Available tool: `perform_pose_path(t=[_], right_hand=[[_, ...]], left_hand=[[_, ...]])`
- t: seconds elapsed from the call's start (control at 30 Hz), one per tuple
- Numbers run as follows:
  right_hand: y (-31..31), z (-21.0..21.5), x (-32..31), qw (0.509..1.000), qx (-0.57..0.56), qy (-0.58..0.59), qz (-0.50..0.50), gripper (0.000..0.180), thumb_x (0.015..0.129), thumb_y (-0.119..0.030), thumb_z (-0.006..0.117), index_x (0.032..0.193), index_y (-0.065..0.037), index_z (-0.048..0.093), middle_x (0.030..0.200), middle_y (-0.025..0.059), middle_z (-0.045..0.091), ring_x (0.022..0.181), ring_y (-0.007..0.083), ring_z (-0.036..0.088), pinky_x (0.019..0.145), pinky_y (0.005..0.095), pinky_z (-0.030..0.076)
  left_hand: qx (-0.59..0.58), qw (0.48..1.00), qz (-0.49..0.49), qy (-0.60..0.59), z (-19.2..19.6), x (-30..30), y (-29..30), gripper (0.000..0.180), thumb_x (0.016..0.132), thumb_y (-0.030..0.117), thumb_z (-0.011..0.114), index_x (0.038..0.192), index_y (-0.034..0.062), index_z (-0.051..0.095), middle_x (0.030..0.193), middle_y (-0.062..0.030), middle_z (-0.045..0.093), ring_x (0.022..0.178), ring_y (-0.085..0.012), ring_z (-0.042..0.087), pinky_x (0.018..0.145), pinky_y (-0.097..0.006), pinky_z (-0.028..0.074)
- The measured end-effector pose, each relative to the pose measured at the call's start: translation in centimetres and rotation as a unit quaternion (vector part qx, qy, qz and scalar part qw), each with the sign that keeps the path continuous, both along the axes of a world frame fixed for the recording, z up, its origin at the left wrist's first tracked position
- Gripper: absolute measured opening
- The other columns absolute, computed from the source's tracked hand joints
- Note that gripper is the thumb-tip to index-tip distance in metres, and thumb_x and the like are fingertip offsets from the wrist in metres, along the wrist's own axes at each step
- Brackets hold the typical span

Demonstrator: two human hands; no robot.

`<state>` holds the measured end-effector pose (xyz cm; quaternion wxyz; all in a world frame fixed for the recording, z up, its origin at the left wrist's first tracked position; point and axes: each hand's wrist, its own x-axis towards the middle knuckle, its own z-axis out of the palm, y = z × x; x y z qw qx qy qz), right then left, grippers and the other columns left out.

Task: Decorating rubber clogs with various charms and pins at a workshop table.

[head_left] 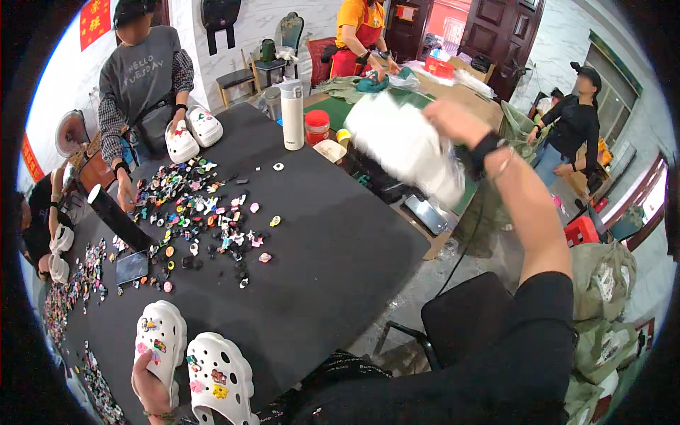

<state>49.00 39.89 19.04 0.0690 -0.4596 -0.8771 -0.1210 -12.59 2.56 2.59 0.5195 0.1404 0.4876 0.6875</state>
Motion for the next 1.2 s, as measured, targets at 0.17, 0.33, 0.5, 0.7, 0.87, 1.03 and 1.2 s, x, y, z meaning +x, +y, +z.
perform_pose_path(t=[0.17, 0.33, 0.5, 0.7, 0.87, 1.03, 1.2], right_hand=[[4.6, 6.5, 11.1, 0.908, 0.286, -0.051, -0.303, 0.026, 0.086, -0.018, 0.058, 0.109, -0.008, 0.067, 0.103, 0.019, 0.069, 0.094, 0.0385, 0.066, 0.079, 0.0479, 0.054], [5.3, 0.0, 8.1, 0.954, 0.168, 0.029, -0.245, 0.025, 0.085, -0.018, 0.061, 0.105, -0.006, 0.071, 0.095, 0.0225, 0.069, 0.091, 0.0401, 0.066, 0.082, 0.0476, 0.053], [3.8, -7.1, 5.7, 0.974, 0.041, 0.047, -0.216, 0.02, 0.081, -0.018, 0.064, 0.096, -0.008, 0.073, 0.093, 0.0198, 0.069, 0.091, 0.0372, 0.067, 0.083, 0.0456, 0.053], [-1.0, -10.2, -3.0, 0.997, -0.021, 0.043, -0.058, 0.021, 0.083, -0.02, 0.064, 0.098, -0.007, 0.071, 0.094, 0.0167, 0.069, 0.093, 0.0354, 0.065, 0.082, 0.0451, 0.052], [-4.3, -9.8, -9.1, 0.996, -0.016, 0.073, 0.047, 0.02, 0.085, -0.02, 0.064, 0.1, -0.007, 0.067, 0.096, 0.014, 0.067, 0.093, 0.0343, 0.064, 0.082, 0.0444, 0.051], [-6.9, -8.9, -15.0, 0.981, -0.03, 0.115, 0.155, 0.02, 0.086, -0.022, 0.062, 0.096, -0.005, 0.068, 0.091, 0.0167, 0.067, 0.092, 0.0357, 0.065, 0.079, 0.0454, 0.053], [-10.4, -8.1, -19.1, 0.964, -0.039, 0.092, 0.245, 0.019, 0.087, -0.017, 0.063, 0.101, -0.004, 0.065, 0.1, 0.0137, 0.065, 0.098, 0.0333, 0.062, 0.086, 0.041, 0.05]], left_hand=[[-0.005, 1.0, 0.016, 0.018, -2.0, -1.9, -0.2, 0.051, 0.084, 0.012, 0.056, 0.13, -0.0092, 0.047, 0.121, -0.0211, 0.06, 0.108, -0.0336, 0.062, 0.095, -0.042, 0.05], [-0.002, 1.0, 0.019, 0.017, -1.7, -1.6, -0.6, 0.05, 0.085, 0.014, 0.056, 0.128, -0.0097, 0.048, 0.12, -0.0207, 0.061, 0.108, -0.0328, 0.062, 0.096, -0.041, 0.05], [0.001, 1.0, -0.006, 0.019, -2.1, -2.5, -0.6, 0.047, 0.087, 0.016, 0.055, 0.127, -0.0096, 0.05, 0.12, -0.0204, 0.061, 0.108, -0.0311, 0.062, 0.095, -0.04, 0.052], [-0.005, 1.0, 0.0, -0.024, -2.4, -2.8, -0.2, 0.048, 0.088, 0.01, 0.054, 0.131, -0.0079, 0.045, 0.126, -0.0216, 0.058, 0.111, -0.036, 0.061, 0.097, -0.047, 0.05], [-0.012, 0.997, 0.0, -0.077, -1.1, -1.7, -0.2, 0.051, 0.087, 0.007, 0.054, 0.135, -0.0059, 0.042, 0.128, -0.023, 0.057, 0.112, -0.0382, 0.06, 0.098, -0.05, 0.05], [0.028, 0.988, -0.013, 0.154, -3.6, -3.7, -2.1, 0.049, 0.088, 0.01, 0.056, 0.133, -0.0057, 0.044, 0.127, -0.0201, 0.058, 0.112, -0.0347, 0.06, 0.098, -0.046, 0.05], [0.071, 0.754, -0.031, 0.653, -4.5, -3.7, -2.6, 0.039, 0.083, -0.003, 0.069, 0.12, -0.0021, 0.055, 0.121, -0.0213, 0.062, 0.112, -0.027, 0.062, 0.098, -0.037, 0.048]])
